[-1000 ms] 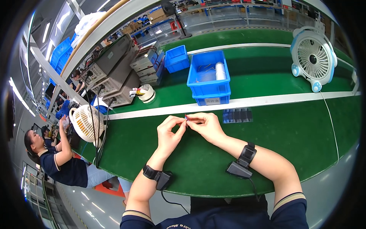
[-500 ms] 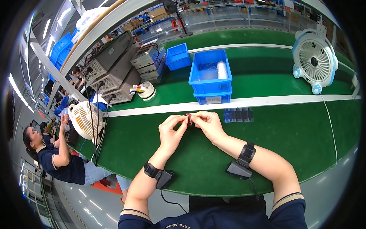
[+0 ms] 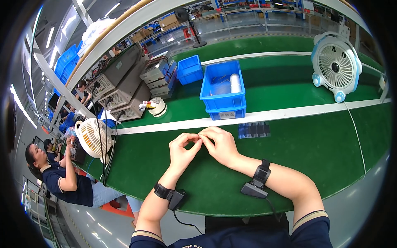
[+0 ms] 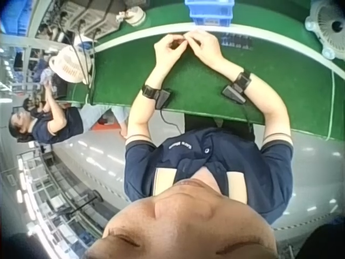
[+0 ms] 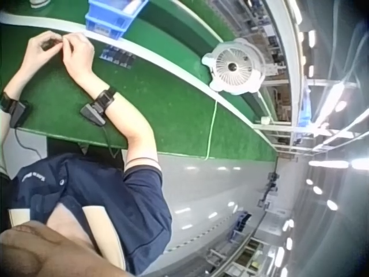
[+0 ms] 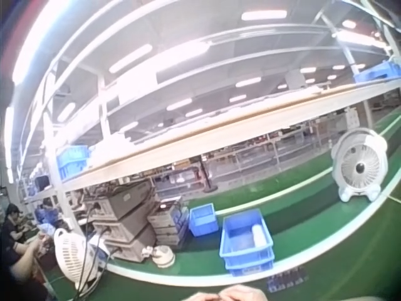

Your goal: The recorder is assembling small electronic components, specifically attaching a small sensor or chip into a plastic housing at an assembly line workbench.

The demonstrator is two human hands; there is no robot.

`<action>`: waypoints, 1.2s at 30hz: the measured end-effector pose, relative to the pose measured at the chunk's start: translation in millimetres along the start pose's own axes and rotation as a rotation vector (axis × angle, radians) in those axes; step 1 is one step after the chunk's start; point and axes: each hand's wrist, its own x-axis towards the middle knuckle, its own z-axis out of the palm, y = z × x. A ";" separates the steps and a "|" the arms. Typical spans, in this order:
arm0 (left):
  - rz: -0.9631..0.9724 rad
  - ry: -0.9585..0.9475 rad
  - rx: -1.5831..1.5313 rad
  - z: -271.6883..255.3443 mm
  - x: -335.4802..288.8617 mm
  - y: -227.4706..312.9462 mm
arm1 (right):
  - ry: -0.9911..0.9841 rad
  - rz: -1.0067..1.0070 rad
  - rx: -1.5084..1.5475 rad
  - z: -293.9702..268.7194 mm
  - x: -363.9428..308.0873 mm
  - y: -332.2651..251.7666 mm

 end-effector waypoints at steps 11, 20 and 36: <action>0.072 -0.042 0.080 -4.3 0.8 5.9 | -0.041 -0.275 -0.233 -3.5 2.0 5.6; 0.076 -0.006 0.060 -0.7 -1.0 6.0 | -0.032 -0.065 -0.072 2.3 0.0 2.1; 0.187 0.061 0.122 10.7 0.0 8.4 | 0.061 0.695 0.759 14.3 -2.4 6.7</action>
